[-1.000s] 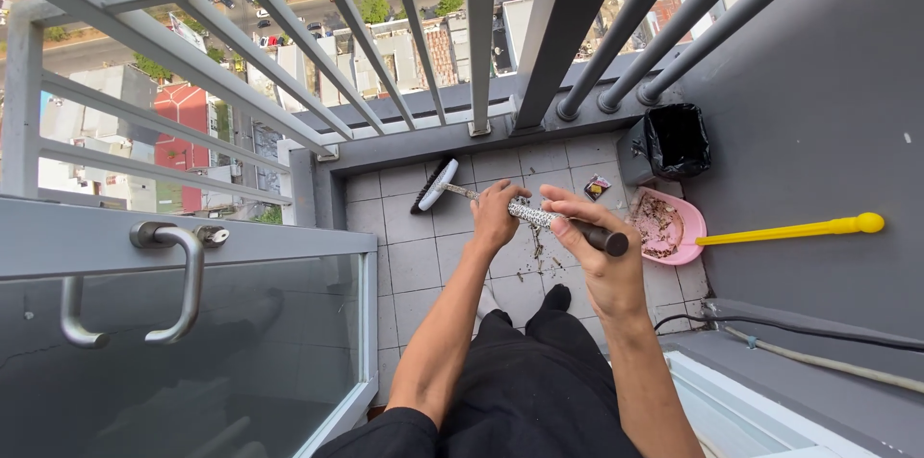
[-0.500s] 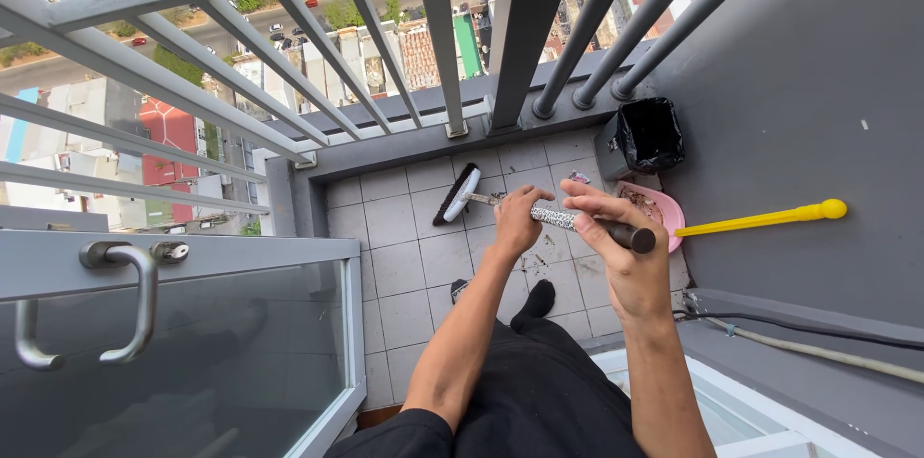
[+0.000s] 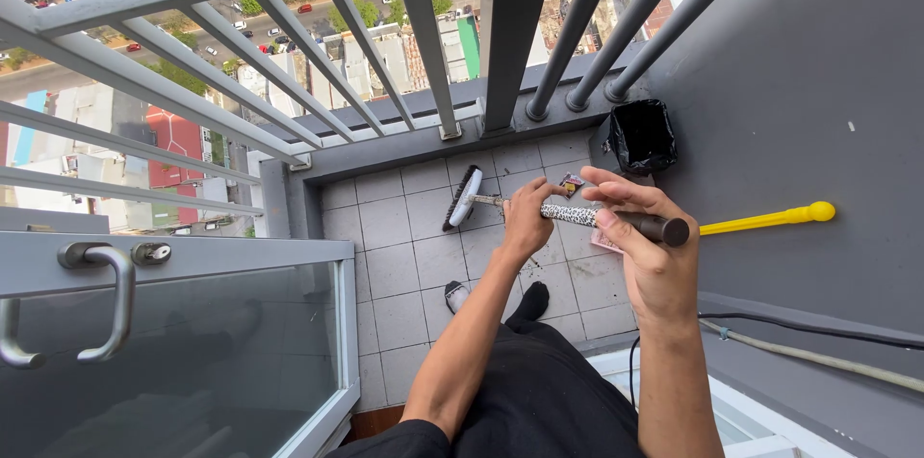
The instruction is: The recorder assembles a squeegee and cleans debris from a balcony floor.
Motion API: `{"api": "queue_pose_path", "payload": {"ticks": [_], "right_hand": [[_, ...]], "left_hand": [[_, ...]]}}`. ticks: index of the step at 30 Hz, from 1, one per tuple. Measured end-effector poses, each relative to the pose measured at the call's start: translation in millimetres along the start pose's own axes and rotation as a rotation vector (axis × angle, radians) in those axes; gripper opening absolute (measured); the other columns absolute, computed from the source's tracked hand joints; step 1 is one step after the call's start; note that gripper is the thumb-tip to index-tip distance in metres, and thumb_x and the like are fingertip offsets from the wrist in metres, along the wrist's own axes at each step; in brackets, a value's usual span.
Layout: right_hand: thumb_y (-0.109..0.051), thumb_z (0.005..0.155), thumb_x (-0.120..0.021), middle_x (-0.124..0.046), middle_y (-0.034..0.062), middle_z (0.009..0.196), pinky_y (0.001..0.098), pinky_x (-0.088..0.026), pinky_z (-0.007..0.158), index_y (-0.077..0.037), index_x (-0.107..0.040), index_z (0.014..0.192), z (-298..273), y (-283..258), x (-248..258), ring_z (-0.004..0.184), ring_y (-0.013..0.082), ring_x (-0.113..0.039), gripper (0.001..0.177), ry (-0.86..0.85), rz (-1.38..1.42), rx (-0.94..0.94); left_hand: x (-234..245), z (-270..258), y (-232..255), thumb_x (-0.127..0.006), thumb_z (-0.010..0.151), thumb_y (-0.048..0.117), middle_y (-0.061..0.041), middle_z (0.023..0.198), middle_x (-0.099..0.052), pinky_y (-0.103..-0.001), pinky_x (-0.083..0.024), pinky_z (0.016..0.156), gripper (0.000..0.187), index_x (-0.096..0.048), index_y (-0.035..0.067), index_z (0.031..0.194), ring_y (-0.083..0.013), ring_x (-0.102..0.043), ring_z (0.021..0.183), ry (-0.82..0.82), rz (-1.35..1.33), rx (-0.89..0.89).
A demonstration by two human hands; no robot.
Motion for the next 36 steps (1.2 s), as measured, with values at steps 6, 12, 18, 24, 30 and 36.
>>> {"api": "queue_pose_path", "payload": {"ticks": [6,12,18,24,30,36], "right_hand": [[0.008,0.089,-0.067,-0.072,0.0249,0.125,0.0316,-0.057,0.100,0.003,-0.072,0.110,1.5,8.8,-0.8,0.109,0.0236,-0.072,0.022,-0.077,-0.073,0.075],[0.008,0.089,-0.066,-0.073,0.0206,0.124,0.0323,-0.057,0.099,0.002,-0.072,0.106,0.5,33.0,2.9,0.108,0.0214,-0.072,0.019,-0.075,-0.070,-0.038],[0.007,0.089,-0.067,-0.073,0.0195,0.125,0.0320,-0.057,0.100,0.002,-0.071,0.106,2.5,31.0,10.1,0.108,0.0205,-0.072,0.018,-0.108,-0.100,-0.033],[0.007,0.087,-0.066,-0.072,0.0182,0.127,0.0308,-0.055,0.099,0.001,-0.071,0.107,3.0,19.6,21.8,0.110,0.0195,-0.070,0.022,-0.134,-0.095,-0.025],[0.006,0.084,-0.066,-0.074,0.0187,0.125,0.0290,-0.055,0.100,0.000,-0.072,0.105,3.4,-5.7,29.5,0.111,0.0200,-0.071,0.023,-0.128,-0.154,0.019],[0.010,0.084,-0.064,-0.072,0.0213,0.126,0.0353,-0.057,0.104,0.000,-0.071,0.106,2.1,-6.0,50.0,0.113,0.0231,-0.071,0.026,-0.078,-0.120,0.008]], "left_hand": [[-1.2,5.4,-35.7,-0.063,0.071,-0.012,-0.010,0.145,-0.057,-0.055,-0.030,0.110,0.058,-0.073,0.025,0.113,-0.0342,-0.047,0.137,0.016,0.065,0.073],[-5.7,6.9,-63.6,-0.066,0.067,-0.012,-0.010,0.145,-0.057,-0.054,-0.031,0.109,0.060,-0.073,0.026,0.114,-0.0341,-0.048,0.137,0.008,0.099,0.106],[-21.4,4.9,-60.7,-0.065,0.078,-0.005,-0.010,0.143,-0.059,-0.054,-0.034,0.107,0.048,-0.075,0.027,0.112,-0.0356,-0.050,0.134,0.031,0.110,0.091],[-45.9,3.7,-44.4,-0.063,0.076,-0.005,-0.011,0.140,-0.060,-0.053,-0.035,0.107,0.050,-0.074,0.026,0.113,-0.0361,-0.052,0.131,0.066,0.076,0.047],[-54.2,2.3,-2.2,-0.064,0.079,-0.002,-0.009,0.128,-0.069,-0.051,-0.044,0.096,0.042,-0.073,0.023,0.112,-0.0355,-0.060,0.123,0.039,0.042,0.022],[-65.2,3.1,25.1,-0.062,0.072,-0.008,-0.010,0.130,-0.067,-0.050,-0.044,0.092,0.045,-0.071,0.018,0.108,-0.0373,-0.060,0.120,0.085,-0.016,-0.063]]}}
Point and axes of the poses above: each hand's wrist, its own z-axis towards the middle knuckle, its own x-axis out of the back of the hand, y = z × x, the point moved 9 cm from there along z, towards the middle knuckle
